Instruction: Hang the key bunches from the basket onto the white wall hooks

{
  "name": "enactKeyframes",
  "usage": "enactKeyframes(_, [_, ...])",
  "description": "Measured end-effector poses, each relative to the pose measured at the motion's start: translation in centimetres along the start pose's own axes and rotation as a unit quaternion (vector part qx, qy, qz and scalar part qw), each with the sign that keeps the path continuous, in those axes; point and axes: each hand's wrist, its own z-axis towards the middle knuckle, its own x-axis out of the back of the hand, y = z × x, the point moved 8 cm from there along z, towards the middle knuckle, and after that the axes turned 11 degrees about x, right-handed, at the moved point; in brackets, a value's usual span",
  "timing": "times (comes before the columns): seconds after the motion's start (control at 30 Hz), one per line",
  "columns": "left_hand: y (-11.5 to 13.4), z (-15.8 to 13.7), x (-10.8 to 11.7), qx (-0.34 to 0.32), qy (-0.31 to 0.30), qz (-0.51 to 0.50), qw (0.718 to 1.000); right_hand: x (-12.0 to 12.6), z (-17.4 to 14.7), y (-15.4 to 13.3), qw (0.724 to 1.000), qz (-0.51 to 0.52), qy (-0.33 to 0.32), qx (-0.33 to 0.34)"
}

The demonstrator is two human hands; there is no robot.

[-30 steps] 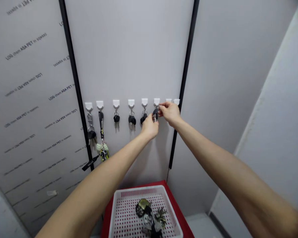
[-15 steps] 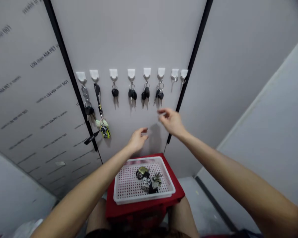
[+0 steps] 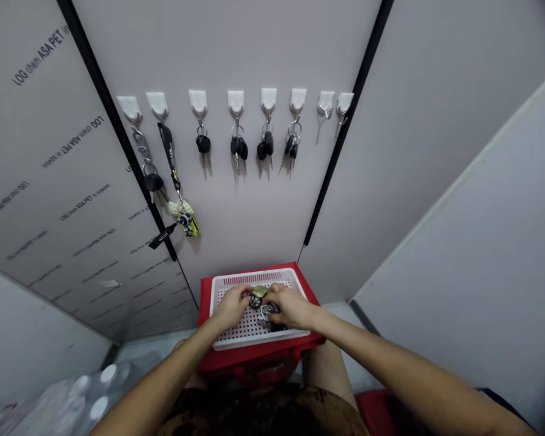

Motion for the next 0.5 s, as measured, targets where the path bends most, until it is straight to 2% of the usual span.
enactKeyframes(0.27, [0.2, -0.1, -0.3, -0.005, -0.003, 0.035, 0.999, 0.0, 0.7, -0.5, 0.994, -0.072, -0.071, -0.033])
enactKeyframes(0.5, [0.3, -0.3, -0.1, -0.004, 0.003, 0.044, 0.999, 0.3, 1.6, -1.3, 0.987, -0.139, -0.058, -0.049])
